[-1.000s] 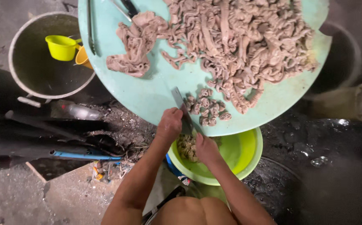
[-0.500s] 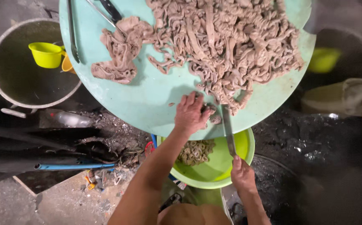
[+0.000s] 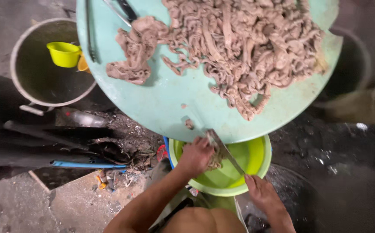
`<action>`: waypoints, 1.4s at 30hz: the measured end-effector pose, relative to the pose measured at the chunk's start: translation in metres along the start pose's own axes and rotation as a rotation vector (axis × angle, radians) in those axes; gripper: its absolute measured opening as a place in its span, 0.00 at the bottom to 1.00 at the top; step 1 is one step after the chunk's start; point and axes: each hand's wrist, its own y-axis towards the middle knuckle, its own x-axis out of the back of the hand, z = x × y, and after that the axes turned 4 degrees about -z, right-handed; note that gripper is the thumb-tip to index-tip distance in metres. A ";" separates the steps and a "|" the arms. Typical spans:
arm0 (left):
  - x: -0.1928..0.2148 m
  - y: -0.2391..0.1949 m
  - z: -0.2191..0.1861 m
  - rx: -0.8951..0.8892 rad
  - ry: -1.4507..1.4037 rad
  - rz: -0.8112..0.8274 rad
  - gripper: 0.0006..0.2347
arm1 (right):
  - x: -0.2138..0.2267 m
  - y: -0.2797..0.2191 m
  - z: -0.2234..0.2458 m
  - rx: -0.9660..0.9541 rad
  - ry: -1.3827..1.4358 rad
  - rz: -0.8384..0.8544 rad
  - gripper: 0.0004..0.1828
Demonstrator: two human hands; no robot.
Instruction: The person chops cleaned animal intestines with a cleaver on a round board and places the pieces into a green bucket.
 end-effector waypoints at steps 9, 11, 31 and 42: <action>0.011 0.058 0.074 0.213 0.185 -0.243 0.22 | -0.018 0.015 0.005 -0.091 0.230 -0.052 0.39; 0.009 0.067 0.087 0.337 0.150 -0.165 0.27 | -0.022 0.020 0.004 -0.094 0.253 -0.066 0.41; -0.008 0.129 0.103 0.021 -0.060 -0.091 0.17 | -0.100 0.047 -0.052 -0.105 0.247 -0.161 0.29; 0.039 0.324 0.160 -0.012 0.338 -0.046 0.12 | -0.129 0.044 -0.041 -0.071 0.358 -0.309 0.32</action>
